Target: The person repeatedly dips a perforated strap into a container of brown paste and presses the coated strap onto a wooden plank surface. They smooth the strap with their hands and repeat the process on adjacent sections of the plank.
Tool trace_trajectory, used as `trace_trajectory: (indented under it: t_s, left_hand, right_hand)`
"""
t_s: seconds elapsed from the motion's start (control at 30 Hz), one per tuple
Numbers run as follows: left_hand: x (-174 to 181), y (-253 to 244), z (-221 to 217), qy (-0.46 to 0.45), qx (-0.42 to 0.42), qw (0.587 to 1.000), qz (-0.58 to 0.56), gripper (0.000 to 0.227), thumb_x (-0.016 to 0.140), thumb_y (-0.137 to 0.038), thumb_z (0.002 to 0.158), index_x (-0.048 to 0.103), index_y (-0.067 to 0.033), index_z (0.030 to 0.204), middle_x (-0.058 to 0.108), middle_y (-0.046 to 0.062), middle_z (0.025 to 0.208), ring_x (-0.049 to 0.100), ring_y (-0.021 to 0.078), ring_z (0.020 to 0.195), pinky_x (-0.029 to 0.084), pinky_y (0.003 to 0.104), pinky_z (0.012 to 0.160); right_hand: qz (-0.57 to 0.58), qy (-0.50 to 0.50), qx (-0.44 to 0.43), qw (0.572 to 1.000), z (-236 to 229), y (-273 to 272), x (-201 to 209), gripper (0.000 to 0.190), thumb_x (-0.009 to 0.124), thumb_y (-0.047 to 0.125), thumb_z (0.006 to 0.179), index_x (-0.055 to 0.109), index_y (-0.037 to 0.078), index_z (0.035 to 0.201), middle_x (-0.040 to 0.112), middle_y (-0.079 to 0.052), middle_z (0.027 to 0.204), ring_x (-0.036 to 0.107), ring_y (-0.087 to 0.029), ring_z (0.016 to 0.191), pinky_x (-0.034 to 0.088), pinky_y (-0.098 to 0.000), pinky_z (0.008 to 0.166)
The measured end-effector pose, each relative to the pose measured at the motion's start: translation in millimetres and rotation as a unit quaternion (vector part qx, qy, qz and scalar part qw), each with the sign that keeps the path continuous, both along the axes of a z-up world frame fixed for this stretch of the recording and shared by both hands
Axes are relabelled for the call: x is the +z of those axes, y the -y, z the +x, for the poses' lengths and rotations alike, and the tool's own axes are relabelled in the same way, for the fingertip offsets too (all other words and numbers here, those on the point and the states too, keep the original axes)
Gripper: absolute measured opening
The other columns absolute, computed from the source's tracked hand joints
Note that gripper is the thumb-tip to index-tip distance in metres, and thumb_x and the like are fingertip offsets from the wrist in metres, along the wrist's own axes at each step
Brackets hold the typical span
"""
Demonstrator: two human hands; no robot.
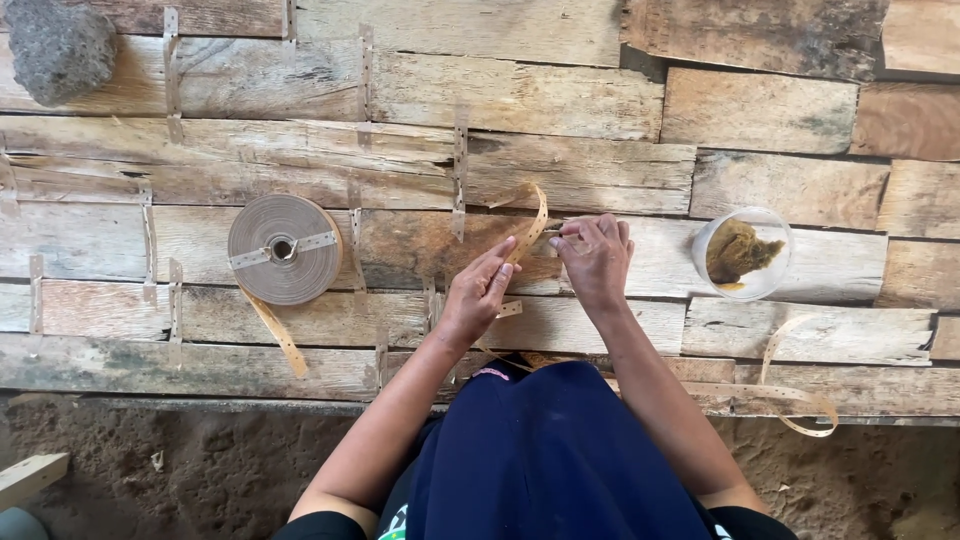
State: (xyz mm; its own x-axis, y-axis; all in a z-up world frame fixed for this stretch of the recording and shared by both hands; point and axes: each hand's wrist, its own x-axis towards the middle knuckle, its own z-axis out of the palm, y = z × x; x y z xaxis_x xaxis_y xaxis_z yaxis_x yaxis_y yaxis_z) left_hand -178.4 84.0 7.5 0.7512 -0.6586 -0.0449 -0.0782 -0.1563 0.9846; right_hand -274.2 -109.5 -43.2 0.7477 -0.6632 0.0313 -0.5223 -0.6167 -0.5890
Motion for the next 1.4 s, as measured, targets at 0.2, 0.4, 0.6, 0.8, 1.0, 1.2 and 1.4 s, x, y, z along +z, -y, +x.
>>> trace_trajectory:
  t_s: [0.2, 0.4, 0.6, 0.8, 1.0, 1.2, 1.4]
  left_hand:
    - [-8.7, -0.7, -1.3, 0.01, -0.006, 1.0, 0.011, 0.021, 0.059, -0.018, 0.105, 0.077, -0.0077, 0.105, 0.066, 0.01, 0.139, 0.064, 0.0381, 0.121, 0.051, 0.048, 0.101]
    - [-1.5, 0.3, 3.4, 0.059, -0.037, 0.996, 0.049, 0.023, 0.056, -0.025, 0.106, 0.076, -0.0134, 0.111, 0.066, 0.006, 0.141, 0.064, 0.0378, 0.12, 0.048, 0.052, 0.102]
    - [9.5, -0.2, 6.4, 0.045, -0.042, 0.996, 0.065, 0.024, 0.057, -0.026, 0.105, 0.074, -0.017, 0.12, 0.07, 0.003, 0.131, 0.069, 0.0339, 0.104, 0.056, 0.047, 0.089]
    - [-3.2, -3.3, 7.0, -0.159, 0.025, 0.987, -0.023, 0.027, 0.053, -0.023, 0.108, 0.076, -0.0097, 0.105, 0.074, 0.008, 0.092, 0.064, 0.0129, 0.087, 0.06, 0.029, 0.077]
    - [-6.7, -2.3, 10.2, -0.146, 0.007, 0.989, 0.009, 0.028, 0.053, -0.023, 0.108, 0.075, -0.0072, 0.115, 0.074, 0.011, 0.094, 0.07, 0.0185, 0.089, 0.062, 0.034, 0.075]
    - [2.8, 1.4, 14.9, -0.04, -0.062, 0.99, 0.119, 0.029, 0.053, -0.034, 0.106, 0.071, -0.0229, 0.126, 0.075, 0.006, 0.1, 0.067, 0.0336, 0.101, 0.054, 0.047, 0.087]
    - [13.3, 11.2, 21.1, 0.0, -0.127, 0.969, 0.213, 0.03, 0.046, -0.039, 0.106, 0.069, -0.0249, 0.12, 0.072, 0.0, 0.122, 0.064, 0.0338, 0.104, 0.055, 0.05, 0.084]
  right_hand:
    - [-0.033, -0.013, 0.027, 0.999, -1.4, -0.6, -1.8, 0.031, 0.088, 0.042, 0.078, 0.072, 0.028, 0.1, 0.048, 0.005, 0.095, 0.05, -0.02, 0.101, 0.042, -0.0406, 0.088]
    - [-0.025, -0.037, 0.035, 0.998, 5.0, -3.9, 4.9, 0.029, 0.089, 0.036, 0.077, 0.075, 0.024, 0.098, 0.048, 0.004, 0.094, 0.049, -0.022, 0.102, 0.041, -0.0428, 0.089]
    - [0.014, -0.036, 0.035, 0.999, 10.0, -4.5, 7.2, 0.025, 0.088, 0.03, 0.076, 0.07, 0.023, 0.092, 0.051, 0.006, 0.093, 0.05, -0.021, 0.104, 0.04, -0.0412, 0.089]
    - [0.024, -0.051, 0.037, 0.998, 11.2, 0.5, 5.2, 0.022, 0.086, 0.031, 0.078, 0.068, 0.028, 0.09, 0.054, 0.009, 0.091, 0.051, -0.018, 0.105, 0.042, -0.0392, 0.09]
    - [0.034, -0.06, 0.028, 0.997, 15.1, 2.6, 9.2, 0.022, 0.086, 0.03, 0.078, 0.068, 0.029, 0.09, 0.058, 0.01, 0.089, 0.052, -0.019, 0.104, 0.043, -0.0401, 0.09]
    - [0.038, -0.073, 0.027, 0.996, 19.3, 5.6, 16.0, 0.021, 0.086, 0.03, 0.078, 0.068, 0.029, 0.088, 0.059, 0.011, 0.089, 0.053, -0.019, 0.105, 0.044, -0.0411, 0.09]
    - [0.038, -0.07, 0.036, 0.996, 20.2, 8.7, 13.8, 0.02, 0.086, 0.02, 0.079, 0.068, 0.026, 0.087, 0.061, 0.009, 0.087, 0.054, -0.02, 0.1, 0.044, -0.0419, 0.088]
